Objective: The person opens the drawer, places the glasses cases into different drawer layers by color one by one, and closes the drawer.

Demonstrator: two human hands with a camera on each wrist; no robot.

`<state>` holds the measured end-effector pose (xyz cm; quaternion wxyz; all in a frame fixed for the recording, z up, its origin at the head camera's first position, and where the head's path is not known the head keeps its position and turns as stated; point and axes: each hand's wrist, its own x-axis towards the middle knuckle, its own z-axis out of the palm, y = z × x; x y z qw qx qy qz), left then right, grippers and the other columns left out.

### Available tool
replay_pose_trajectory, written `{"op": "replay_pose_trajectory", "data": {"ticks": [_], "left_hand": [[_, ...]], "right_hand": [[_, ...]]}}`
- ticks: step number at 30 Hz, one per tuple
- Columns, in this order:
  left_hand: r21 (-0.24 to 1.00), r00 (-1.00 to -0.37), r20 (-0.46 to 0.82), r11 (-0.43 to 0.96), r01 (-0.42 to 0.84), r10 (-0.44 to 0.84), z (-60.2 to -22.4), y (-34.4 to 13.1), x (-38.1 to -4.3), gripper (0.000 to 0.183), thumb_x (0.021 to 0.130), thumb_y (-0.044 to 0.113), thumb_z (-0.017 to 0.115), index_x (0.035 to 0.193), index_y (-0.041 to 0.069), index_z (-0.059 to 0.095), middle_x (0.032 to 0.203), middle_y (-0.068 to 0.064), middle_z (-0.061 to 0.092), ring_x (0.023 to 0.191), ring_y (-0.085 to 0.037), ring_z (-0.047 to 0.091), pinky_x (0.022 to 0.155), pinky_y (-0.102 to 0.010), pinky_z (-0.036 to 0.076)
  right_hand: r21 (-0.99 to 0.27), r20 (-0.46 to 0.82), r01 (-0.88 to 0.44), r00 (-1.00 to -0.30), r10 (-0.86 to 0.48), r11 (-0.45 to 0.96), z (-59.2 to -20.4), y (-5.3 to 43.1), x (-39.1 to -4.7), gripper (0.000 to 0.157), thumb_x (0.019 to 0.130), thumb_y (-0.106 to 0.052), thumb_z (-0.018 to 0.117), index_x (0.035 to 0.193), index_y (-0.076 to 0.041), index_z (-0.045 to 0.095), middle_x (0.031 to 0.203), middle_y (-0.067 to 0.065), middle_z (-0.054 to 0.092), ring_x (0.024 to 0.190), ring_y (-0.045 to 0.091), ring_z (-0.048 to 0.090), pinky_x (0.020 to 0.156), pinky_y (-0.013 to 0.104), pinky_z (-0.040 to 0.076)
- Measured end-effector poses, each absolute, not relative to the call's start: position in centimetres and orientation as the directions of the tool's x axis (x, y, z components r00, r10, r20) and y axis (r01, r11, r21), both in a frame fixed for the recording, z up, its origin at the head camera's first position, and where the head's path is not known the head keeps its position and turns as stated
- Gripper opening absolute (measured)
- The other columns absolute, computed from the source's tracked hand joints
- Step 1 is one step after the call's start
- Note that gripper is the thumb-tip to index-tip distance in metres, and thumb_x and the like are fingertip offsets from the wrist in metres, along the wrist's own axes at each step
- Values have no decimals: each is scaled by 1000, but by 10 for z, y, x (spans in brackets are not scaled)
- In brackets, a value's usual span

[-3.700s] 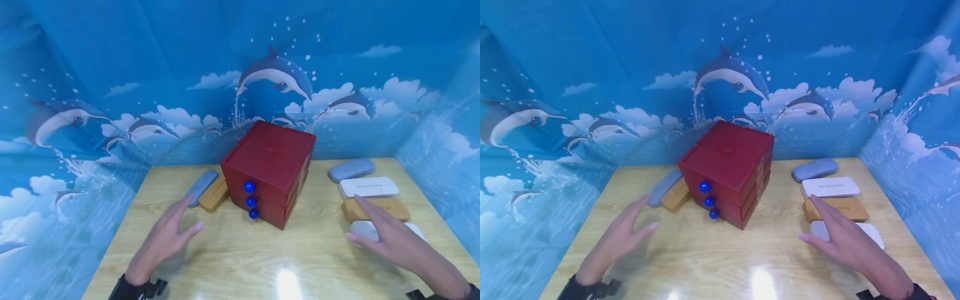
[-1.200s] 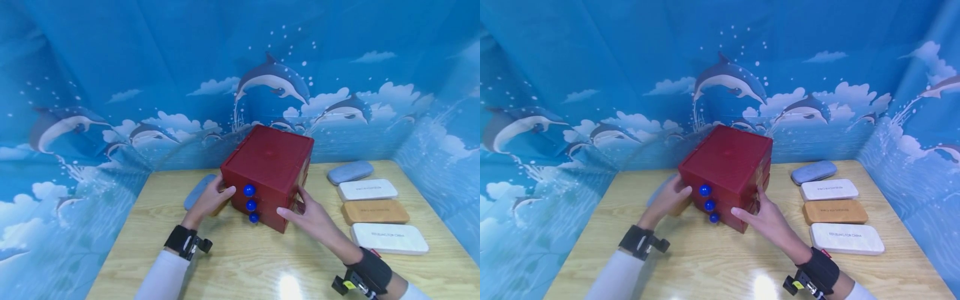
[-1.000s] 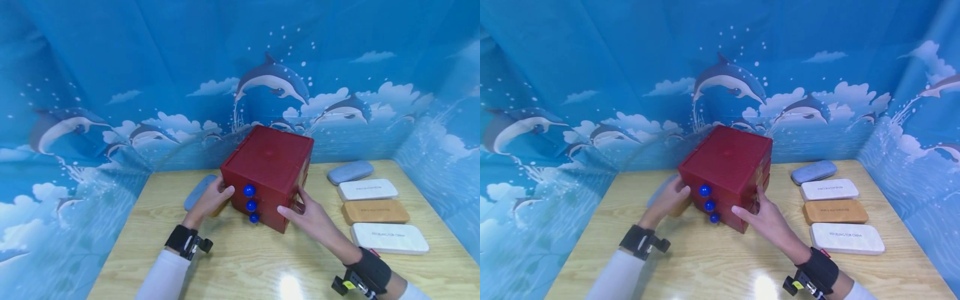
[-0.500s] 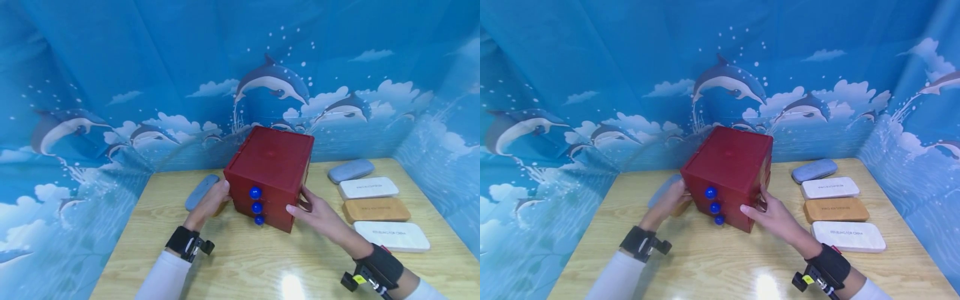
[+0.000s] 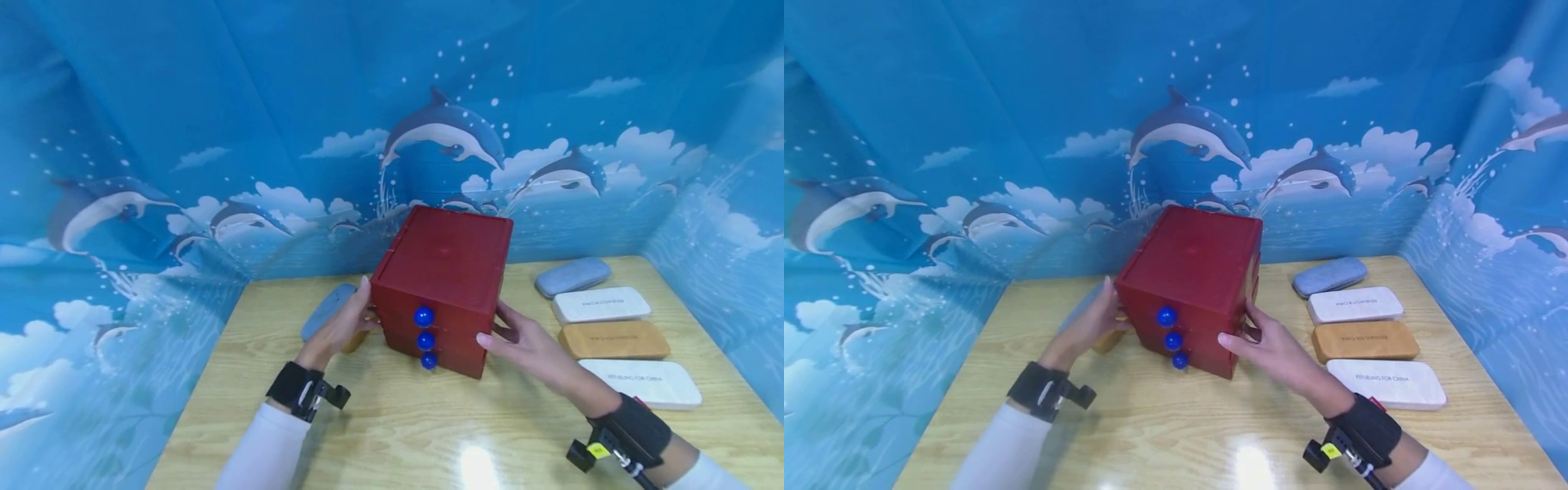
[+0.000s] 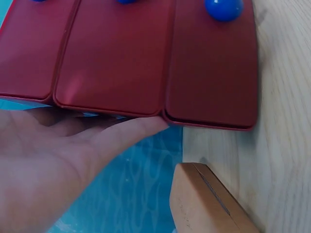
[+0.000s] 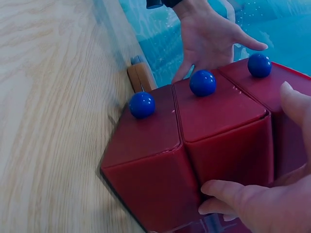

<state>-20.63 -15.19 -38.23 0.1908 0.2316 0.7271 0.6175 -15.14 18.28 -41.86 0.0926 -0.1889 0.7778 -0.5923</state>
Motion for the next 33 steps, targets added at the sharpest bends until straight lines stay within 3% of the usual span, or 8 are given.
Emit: {"op": "replay_pose_trajectory", "data": {"ticks": [9, 13, 17, 19, 26, 33], "left_hand": [[989, -806, -71, 149, 21, 588, -366, -146, -201, 58, 103, 52, 20, 142, 15, 42, 128, -16, 56, 111, -32, 56, 89, -57, 45], [991, -791, -96, 129, -21, 605, -368, -146, -204, 56, 102, 53, 25, 143, 18, 39, 133, -15, 52, 115, -31, 55, 90, -58, 43], [994, -774, -100, 97, -51, 625, -375, -146, -209, 52, 103, 49, 26, 144, 18, 38, 136, -15, 50, 115, -33, 54, 90, -62, 42], [995, -762, -100, 78, -65, 639, -377, -146, -211, 51, 104, 47, 27, 144, 19, 37, 137, -15, 48, 115, -34, 53, 90, -63, 41], [990, -729, -130, 52, -128, 673, -379, -142, -212, 54, 99, 55, 36, 145, 27, 35, 141, -12, 44, 118, -34, 51, 93, -63, 39], [986, -721, -153, 50, -162, 676, -378, -138, -209, 55, 98, 54, 39, 144, 23, 38, 140, -13, 43, 118, -36, 49, 92, -63, 40]], "right_hand": [[-979, 61, -142, -885, -461, 144, -418, 194, -153, 60, 98, -23, 53, 150, -28, 22, 151, 5, 29, 127, 32, 41, 94, 46, 45], [-998, 61, -71, -860, -506, 0, -414, 200, -154, 54, 102, -19, 44, 151, -17, 20, 152, 10, 26, 131, 29, 37, 99, 48, 40], [-988, 106, -22, -828, -551, -155, -409, 202, -156, 47, 106, -22, 30, 149, -5, 21, 151, 15, 29, 132, 27, 37, 102, 42, 38], [-978, 122, 0, -817, -564, -211, -406, 202, -156, 46, 107, -24, 24, 148, -4, 24, 149, 14, 33, 131, 27, 38, 102, 40, 38], [-975, 93, 37, -825, -557, -218, -398, 204, -156, 46, 107, -30, 21, 147, -9, 32, 142, 8, 46, 127, 29, 43, 100, 41, 40], [-981, 63, 46, -843, -534, -189, -397, 208, -157, 44, 107, -28, 22, 143, -8, 37, 137, 9, 51, 125, 30, 45, 98, 43, 41]]}}
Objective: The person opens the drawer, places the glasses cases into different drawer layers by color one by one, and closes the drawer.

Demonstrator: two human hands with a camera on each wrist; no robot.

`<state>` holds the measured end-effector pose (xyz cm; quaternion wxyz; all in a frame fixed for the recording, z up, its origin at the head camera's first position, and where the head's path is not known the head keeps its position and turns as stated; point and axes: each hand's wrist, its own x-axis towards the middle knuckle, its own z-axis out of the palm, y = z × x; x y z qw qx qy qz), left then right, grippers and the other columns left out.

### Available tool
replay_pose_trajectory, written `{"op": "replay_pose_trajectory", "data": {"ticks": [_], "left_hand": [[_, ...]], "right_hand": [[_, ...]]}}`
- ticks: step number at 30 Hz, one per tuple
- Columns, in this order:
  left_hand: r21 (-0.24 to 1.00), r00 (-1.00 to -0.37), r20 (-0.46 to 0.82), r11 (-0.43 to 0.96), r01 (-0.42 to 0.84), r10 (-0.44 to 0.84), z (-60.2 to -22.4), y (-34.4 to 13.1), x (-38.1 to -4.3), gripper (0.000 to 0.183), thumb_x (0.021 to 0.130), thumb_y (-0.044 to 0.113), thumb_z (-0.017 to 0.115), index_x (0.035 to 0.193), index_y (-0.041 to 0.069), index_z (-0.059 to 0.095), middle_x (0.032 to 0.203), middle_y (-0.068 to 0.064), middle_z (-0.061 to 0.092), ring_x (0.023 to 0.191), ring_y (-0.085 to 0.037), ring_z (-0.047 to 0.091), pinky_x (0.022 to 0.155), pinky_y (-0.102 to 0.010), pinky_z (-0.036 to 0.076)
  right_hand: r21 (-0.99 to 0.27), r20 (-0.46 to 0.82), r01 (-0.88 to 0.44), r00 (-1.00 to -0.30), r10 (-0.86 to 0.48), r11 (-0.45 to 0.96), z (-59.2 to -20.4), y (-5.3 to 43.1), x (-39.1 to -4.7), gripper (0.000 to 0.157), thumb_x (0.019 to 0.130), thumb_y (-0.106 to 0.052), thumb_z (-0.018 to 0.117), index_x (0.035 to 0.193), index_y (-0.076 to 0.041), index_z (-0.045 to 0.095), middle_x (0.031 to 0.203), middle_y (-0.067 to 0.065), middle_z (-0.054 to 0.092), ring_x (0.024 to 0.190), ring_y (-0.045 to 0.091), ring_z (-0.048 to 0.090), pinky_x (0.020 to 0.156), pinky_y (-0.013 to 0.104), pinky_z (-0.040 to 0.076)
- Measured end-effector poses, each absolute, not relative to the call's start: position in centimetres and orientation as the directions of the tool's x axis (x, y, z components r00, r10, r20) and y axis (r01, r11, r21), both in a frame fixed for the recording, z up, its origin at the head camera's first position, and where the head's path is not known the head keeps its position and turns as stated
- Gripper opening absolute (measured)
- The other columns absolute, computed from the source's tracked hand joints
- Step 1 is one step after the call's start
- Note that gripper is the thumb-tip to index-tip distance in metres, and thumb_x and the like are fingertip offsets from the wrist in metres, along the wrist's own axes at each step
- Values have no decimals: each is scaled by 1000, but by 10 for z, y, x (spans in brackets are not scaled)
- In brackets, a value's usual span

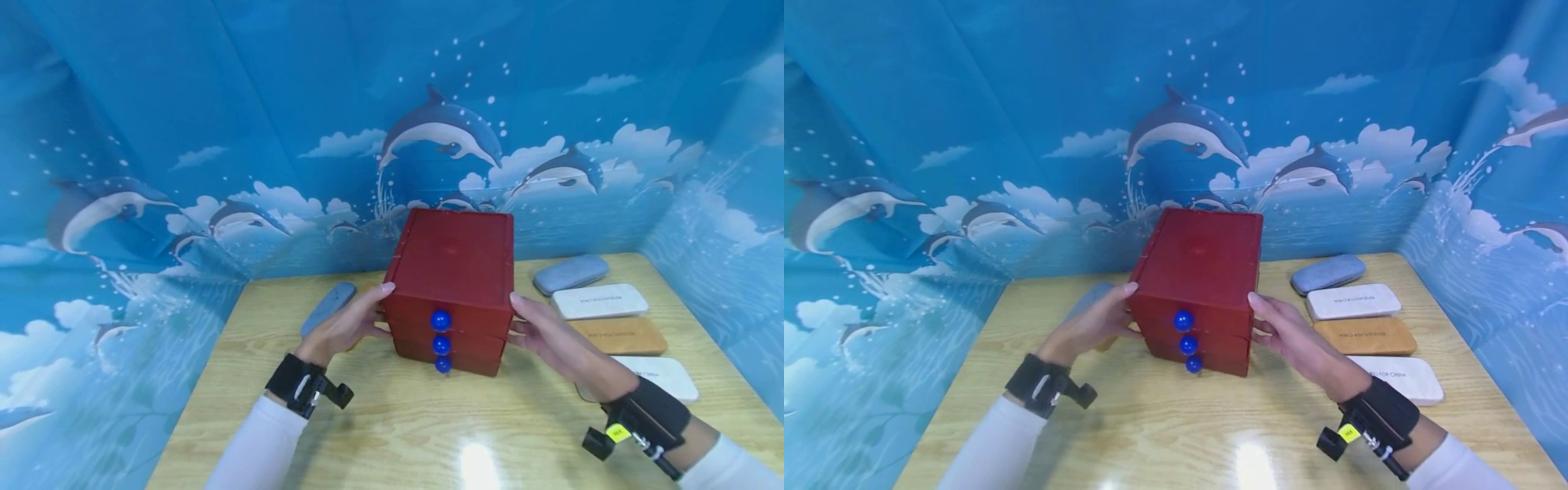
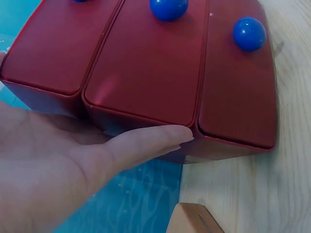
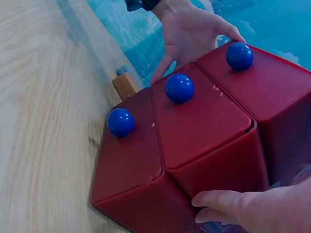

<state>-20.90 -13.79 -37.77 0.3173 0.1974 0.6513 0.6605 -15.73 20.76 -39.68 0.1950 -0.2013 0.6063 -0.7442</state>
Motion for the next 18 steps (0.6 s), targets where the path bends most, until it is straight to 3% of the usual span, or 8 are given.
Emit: {"op": "replay_pose_trajectory", "data": {"ticks": [8, 18], "left_hand": [[983, -723, -176, 82, -163, 669, -380, -133, -211, 53, 96, 52, 42, 137, 18, 48, 130, -16, 53, 110, -39, 53, 89, -65, 40], [982, -755, -183, 77, -174, 630, -374, -124, -203, 56, 92, 48, 50, 135, 13, 42, 125, -20, 53, 106, -40, 56, 85, -64, 44]], "right_hand": [[-982, -21, 111, -869, -494, -152, -394, 216, -160, 43, 104, -30, 31, 139, -8, 42, 129, 8, 56, 119, 30, 49, 96, 46, 43], [-987, -66, 130, -865, -498, -94, -389, 226, -168, 47, 101, -35, 34, 138, -7, 41, 126, 9, 57, 114, 31, 51, 93, 46, 45]]}}
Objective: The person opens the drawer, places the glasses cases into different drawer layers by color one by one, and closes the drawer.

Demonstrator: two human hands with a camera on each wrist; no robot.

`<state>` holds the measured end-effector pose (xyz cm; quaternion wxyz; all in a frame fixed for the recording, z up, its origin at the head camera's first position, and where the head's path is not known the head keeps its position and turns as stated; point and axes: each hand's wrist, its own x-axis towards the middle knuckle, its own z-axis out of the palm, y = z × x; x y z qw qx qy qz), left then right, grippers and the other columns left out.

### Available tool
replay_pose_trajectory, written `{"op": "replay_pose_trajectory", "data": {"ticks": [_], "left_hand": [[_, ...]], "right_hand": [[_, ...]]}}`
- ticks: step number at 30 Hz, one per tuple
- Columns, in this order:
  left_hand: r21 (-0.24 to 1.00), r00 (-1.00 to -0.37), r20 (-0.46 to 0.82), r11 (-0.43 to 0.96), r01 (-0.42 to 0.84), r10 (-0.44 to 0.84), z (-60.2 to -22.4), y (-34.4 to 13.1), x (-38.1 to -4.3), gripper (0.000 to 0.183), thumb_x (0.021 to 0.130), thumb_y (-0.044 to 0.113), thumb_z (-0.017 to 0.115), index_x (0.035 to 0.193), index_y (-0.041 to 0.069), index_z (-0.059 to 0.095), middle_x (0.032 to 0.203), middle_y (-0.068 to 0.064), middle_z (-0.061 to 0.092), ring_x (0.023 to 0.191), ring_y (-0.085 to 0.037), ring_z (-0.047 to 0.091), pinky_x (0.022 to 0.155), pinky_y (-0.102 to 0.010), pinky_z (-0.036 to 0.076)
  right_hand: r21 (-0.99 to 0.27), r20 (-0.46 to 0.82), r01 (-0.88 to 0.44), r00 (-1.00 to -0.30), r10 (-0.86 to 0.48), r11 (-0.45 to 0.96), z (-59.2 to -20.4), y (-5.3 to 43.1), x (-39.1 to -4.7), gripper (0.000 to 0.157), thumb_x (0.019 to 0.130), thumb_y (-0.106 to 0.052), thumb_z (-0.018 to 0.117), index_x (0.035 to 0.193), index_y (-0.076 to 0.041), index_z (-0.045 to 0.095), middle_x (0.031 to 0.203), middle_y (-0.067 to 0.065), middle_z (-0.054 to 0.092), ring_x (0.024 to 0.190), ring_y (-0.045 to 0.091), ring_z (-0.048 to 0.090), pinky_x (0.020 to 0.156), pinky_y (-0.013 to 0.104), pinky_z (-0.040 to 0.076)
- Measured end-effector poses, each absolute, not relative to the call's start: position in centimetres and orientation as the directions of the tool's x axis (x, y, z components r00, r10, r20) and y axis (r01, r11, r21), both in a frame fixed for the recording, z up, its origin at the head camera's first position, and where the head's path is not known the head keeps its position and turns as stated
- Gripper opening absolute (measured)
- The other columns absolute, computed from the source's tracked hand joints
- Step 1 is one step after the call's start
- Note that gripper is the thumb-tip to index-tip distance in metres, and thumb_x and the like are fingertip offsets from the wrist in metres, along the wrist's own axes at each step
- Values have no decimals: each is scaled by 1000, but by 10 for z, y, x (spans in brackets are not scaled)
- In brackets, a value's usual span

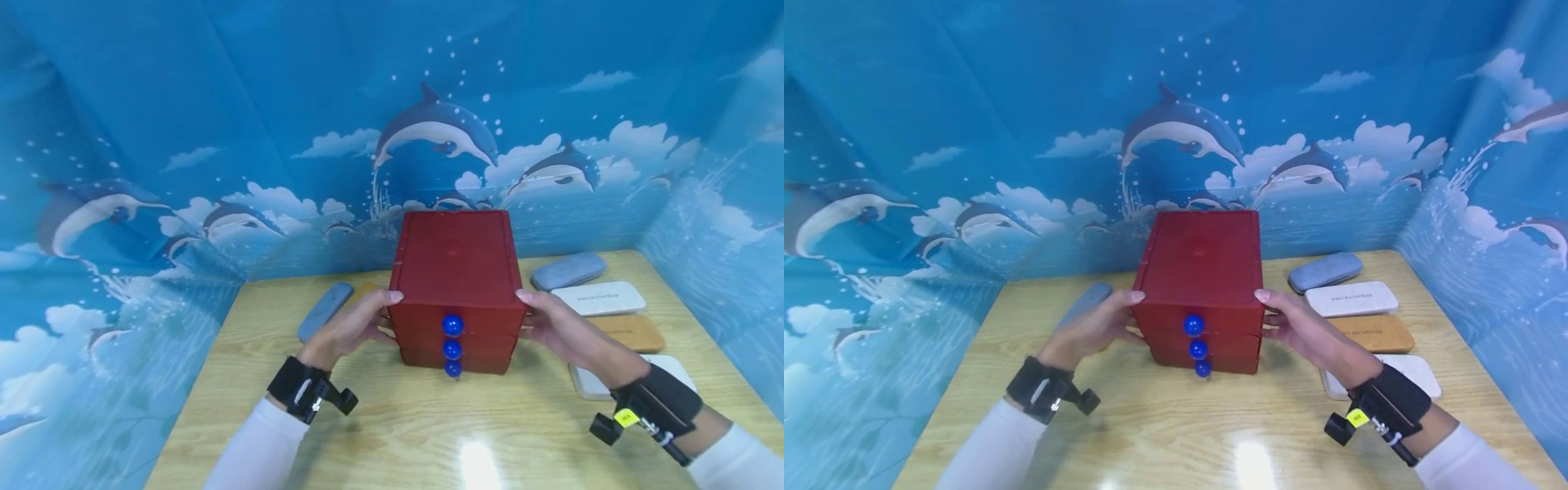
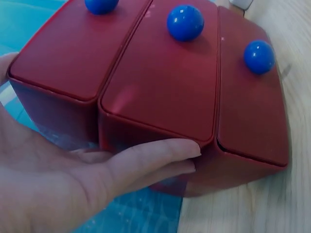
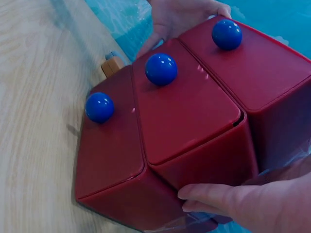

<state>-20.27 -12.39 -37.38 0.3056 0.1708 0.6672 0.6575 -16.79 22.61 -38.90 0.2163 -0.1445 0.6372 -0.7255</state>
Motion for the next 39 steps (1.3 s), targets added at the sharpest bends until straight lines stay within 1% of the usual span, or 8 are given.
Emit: {"op": "replay_pose_trajectory", "data": {"ticks": [3, 7, 13, 19, 25, 29, 34, 39], "left_hand": [[982, -756, -185, 85, -170, 628, -372, -121, -198, 56, 92, 49, 51, 135, 14, 42, 126, -19, 53, 106, -39, 56, 85, -61, 45], [981, -762, -192, 90, -174, 619, -371, -116, -196, 56, 91, 50, 52, 134, 13, 43, 125, -18, 54, 105, -38, 58, 86, -60, 45], [977, -761, -205, 87, -193, 616, -372, -112, -194, 54, 92, 48, 52, 132, 12, 45, 122, -19, 57, 105, -38, 58, 86, -60, 45], [974, -760, -218, 92, -206, 612, -370, -109, -194, 57, 92, 51, 51, 134, 14, 44, 122, -17, 59, 104, -36, 59, 85, -57, 47], [970, -766, -234, 90, -226, 599, -370, -107, -197, 58, 92, 55, 50, 134, 15, 45, 120, -17, 60, 102, -38, 60, 84, -61, 46], [971, -771, -230, 89, -222, 593, -371, -105, -199, 56, 93, 54, 49, 133, 15, 46, 118, -18, 61, 100, -40, 59, 83, -62, 46], [973, -783, -228, 95, -213, 579, -371, -102, -201, 55, 94, 55, 46, 133, 16, 47, 115, -20, 61, 98, -42, 58, 82, -63, 46], [970, -792, -238, 102, -219, 562, -371, -102, -204, 57, 92, 58, 47, 132, 17, 49, 113, -21, 60, 97, -41, 58, 78, -58, 50]], "right_hand": [[-988, -84, 139, -864, -496, -74, -388, 229, -171, 50, 100, -38, 35, 139, -7, 40, 128, 11, 55, 114, 32, 50, 93, 45, 44], [-990, -97, 135, -857, -506, -37, -387, 232, -175, 53, 100, -41, 33, 142, -9, 35, 133, 13, 49, 116, 34, 47, 94, 47, 43], [-990, -109, 140, -848, -519, -22, -388, 236, -180, 55, 100, -42, 31, 144, -9, 31, 136, 16, 45, 118, 36, 45, 95, 49, 42], [-988, -117, 153, -852, -510, -30, -389, 239, -186, 56, 100, -42, 31, 143, -7, 30, 134, 16, 45, 118, 36, 46, 94, 47, 44], [-989, -117, 144, -855, -506, -15, -388, 242, -190, 55, 100, -44, 31, 142, -8, 33, 133, 16, 48, 117, 35, 47, 93, 46, 45], [-989, -122, 149, -849, -514, -12, -387, 244, -195, 55, 100, -44, 31, 143, -9, 33, 134, 15, 48, 117, 35, 48, 94, 46, 44], [-986, -130, 166, -843, -522, -23, -385, 244, -200, 56, 101, -44, 30, 145, -11, 30, 138, 17, 43, 120, 36, 45, 95, 46, 43], [-985, -143, 171, -849, -509, -7, -384, 243, -204, 57, 100, -47, 31, 147, -15, 27, 142, 19, 37, 121, 37, 43, 96, 48, 42]]}}
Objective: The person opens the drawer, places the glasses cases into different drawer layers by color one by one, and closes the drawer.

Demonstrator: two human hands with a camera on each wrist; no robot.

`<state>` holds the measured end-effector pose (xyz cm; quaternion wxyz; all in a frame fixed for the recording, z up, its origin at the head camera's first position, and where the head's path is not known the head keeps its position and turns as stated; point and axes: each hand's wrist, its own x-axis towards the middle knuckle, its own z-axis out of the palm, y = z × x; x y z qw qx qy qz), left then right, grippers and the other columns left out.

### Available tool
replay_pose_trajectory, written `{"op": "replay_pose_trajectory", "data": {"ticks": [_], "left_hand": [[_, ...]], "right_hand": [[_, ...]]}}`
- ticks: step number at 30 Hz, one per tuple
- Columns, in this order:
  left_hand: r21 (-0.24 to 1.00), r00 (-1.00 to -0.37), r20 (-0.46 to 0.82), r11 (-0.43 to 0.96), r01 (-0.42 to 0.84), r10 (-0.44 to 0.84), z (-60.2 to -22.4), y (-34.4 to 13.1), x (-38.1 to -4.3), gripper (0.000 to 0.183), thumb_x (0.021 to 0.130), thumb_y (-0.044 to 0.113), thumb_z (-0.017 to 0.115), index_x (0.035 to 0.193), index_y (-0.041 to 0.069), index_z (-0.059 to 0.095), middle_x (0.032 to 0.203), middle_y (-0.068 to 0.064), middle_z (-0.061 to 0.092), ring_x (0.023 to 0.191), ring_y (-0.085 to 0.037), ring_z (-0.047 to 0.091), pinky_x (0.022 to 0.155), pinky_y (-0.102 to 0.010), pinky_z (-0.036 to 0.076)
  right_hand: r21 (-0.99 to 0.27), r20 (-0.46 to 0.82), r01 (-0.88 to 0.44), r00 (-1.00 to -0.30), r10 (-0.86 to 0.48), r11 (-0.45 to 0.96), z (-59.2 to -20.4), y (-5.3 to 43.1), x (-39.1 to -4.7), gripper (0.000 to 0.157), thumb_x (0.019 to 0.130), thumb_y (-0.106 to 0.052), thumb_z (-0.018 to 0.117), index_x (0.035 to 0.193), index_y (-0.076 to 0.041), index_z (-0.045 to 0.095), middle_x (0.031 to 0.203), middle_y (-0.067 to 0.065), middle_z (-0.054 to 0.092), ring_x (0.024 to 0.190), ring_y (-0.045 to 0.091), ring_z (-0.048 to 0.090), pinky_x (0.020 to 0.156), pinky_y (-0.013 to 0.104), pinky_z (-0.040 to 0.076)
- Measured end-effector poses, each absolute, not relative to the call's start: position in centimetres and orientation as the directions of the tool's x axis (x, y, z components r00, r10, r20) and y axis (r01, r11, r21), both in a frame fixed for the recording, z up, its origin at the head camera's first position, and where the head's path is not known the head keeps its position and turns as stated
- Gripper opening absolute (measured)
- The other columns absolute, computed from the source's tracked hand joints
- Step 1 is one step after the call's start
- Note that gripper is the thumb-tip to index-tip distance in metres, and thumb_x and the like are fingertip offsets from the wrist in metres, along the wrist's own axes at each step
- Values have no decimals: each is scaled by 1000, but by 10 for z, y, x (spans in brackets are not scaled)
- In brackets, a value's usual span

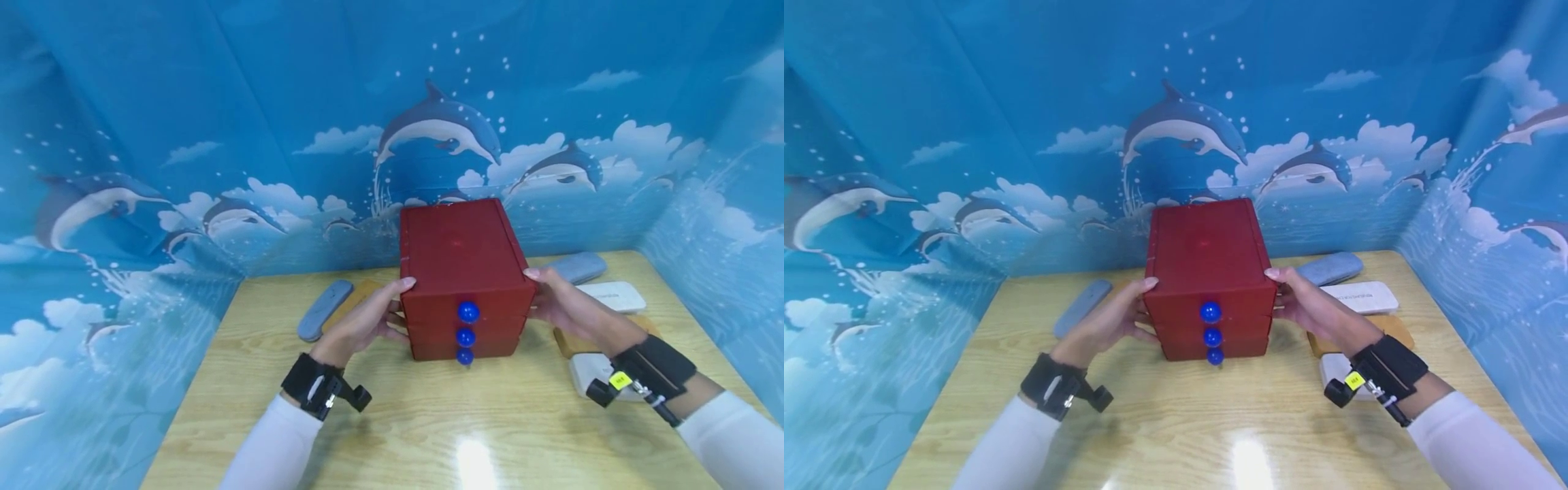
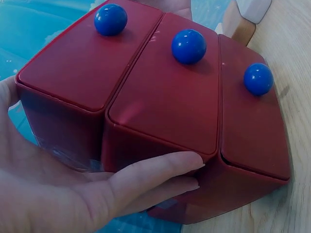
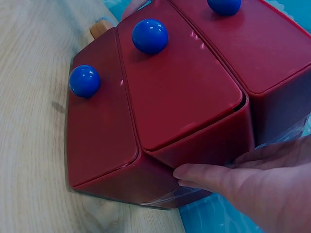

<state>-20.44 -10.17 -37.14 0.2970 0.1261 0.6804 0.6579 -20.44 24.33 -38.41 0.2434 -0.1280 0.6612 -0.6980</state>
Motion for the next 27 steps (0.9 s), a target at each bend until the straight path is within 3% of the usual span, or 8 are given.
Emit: {"op": "replay_pose_trajectory", "data": {"ticks": [10, 17, 20, 27], "left_hand": [[954, -762, -282, 90, -285, 583, -370, -107, -211, 56, 92, 54, 50, 135, 17, 45, 119, -23, 57, 101, -41, 58, 84, -60, 46], [964, -817, -262, 103, -244, 513, -369, -102, -207, 54, 92, 51, 50, 132, 15, 47, 116, -18, 60, 101, -32, 59, 83, -44, 50], [969, -833, -240, 64, -240, 498, -369, -97, -206, 53, 91, 48, 51, 131, 13, 47, 120, -16, 58, 106, -29, 56, 88, -44, 47], [959, -836, -235, -21, -282, 495, -369, -88, -207, 48, 87, 42, 55, 123, 11, 47, 125, -18, 52, 107, -33, 54, 83, -45, 50]], "right_hand": [[-988, -127, 153, -847, -516, -8, -385, 241, -207, 56, 101, -46, 29, 146, -13, 30, 140, 18, 39, 120, 36, 44, 95, 46, 43], [-988, -122, 154, -835, -537, -15, -385, 242, -209, 55, 101, -44, 29, 145, -12, 32, 137, 16, 43, 119, 34, 46, 94, 45, 44], [-988, -118, 152, -826, -552, -17, -384, 242, -209, 54, 102, -43, 28, 145, -12, 32, 137, 15, 44, 119, 34, 45, 94, 46, 43], [-988, -150, 152, -867, -475, 35, -375, 243, -197, 54, 102, -43, 32, 142, -7, 35, 127, 7, 55, 115, 28, 52, 93, 41, 46]]}}
